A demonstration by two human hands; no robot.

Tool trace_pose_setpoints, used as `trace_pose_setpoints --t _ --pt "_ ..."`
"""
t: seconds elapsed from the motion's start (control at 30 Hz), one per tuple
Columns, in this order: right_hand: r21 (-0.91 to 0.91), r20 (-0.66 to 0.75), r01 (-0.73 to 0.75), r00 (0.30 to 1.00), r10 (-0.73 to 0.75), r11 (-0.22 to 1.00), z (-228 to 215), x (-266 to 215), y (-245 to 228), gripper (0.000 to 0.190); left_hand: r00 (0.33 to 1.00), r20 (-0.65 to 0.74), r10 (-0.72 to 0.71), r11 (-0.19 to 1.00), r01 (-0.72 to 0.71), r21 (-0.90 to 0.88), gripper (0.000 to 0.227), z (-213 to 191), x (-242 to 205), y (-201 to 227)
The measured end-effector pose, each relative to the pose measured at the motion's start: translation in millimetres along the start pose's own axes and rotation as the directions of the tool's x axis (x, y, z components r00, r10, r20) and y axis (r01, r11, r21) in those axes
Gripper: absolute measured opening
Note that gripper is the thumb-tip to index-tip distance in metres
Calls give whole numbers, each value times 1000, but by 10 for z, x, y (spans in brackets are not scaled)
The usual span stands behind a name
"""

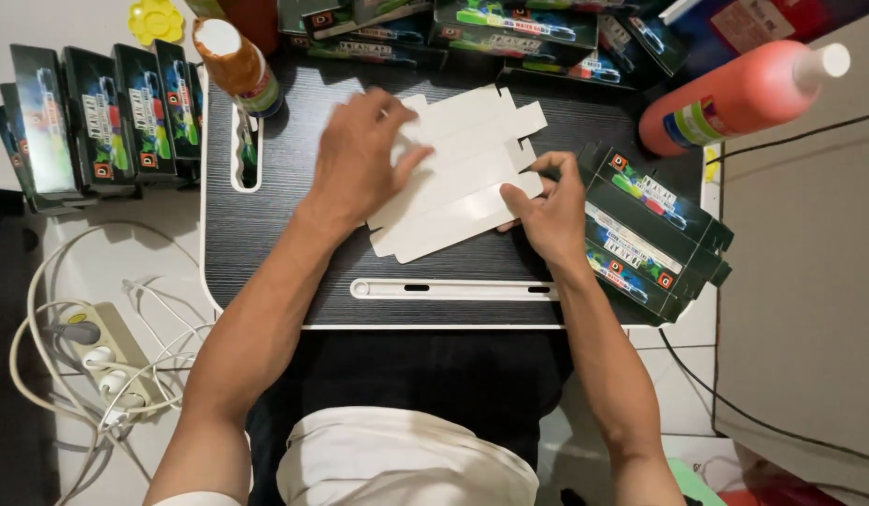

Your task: Assembling cardboard boxes from flat templates by folding along pre-scored lines and tucking in flaps.

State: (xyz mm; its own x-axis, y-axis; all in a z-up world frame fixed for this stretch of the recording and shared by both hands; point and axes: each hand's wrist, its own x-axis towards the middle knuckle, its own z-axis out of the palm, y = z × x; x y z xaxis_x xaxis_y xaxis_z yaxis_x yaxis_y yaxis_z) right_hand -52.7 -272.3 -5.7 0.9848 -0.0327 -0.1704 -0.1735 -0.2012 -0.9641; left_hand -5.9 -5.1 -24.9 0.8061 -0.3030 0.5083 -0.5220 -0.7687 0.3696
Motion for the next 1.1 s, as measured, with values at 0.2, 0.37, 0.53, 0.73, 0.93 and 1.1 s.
trace_pose_setpoints --t 0.2,0.37,0.53,0.73,0.93,1.1 --pt "-27 6 -64 998 65 998 35 5 -94 44 864 491 113 956 40 -289 51 -162 47 556" --pt "-441 75 38 997 -5 897 -59 34 -387 42 823 559 101 981 10 -193 48 -9 26 542" --pt "-758 168 277 958 -233 591 -161 97 -647 46 805 590 71 978 60 -200 43 -119 78 578" --pt "-452 571 646 740 -357 616 -114 295 -355 54 777 629 22 964 151 -220 36 -171 121 559" --pt "-457 525 571 792 -311 682 -122 298 -221 18 770 638 12 958 174 -228 26 -96 135 533" --pt "-505 509 578 799 -319 642 -78 316 -140 17 788 616 11 956 172 -237 26 -122 125 568"
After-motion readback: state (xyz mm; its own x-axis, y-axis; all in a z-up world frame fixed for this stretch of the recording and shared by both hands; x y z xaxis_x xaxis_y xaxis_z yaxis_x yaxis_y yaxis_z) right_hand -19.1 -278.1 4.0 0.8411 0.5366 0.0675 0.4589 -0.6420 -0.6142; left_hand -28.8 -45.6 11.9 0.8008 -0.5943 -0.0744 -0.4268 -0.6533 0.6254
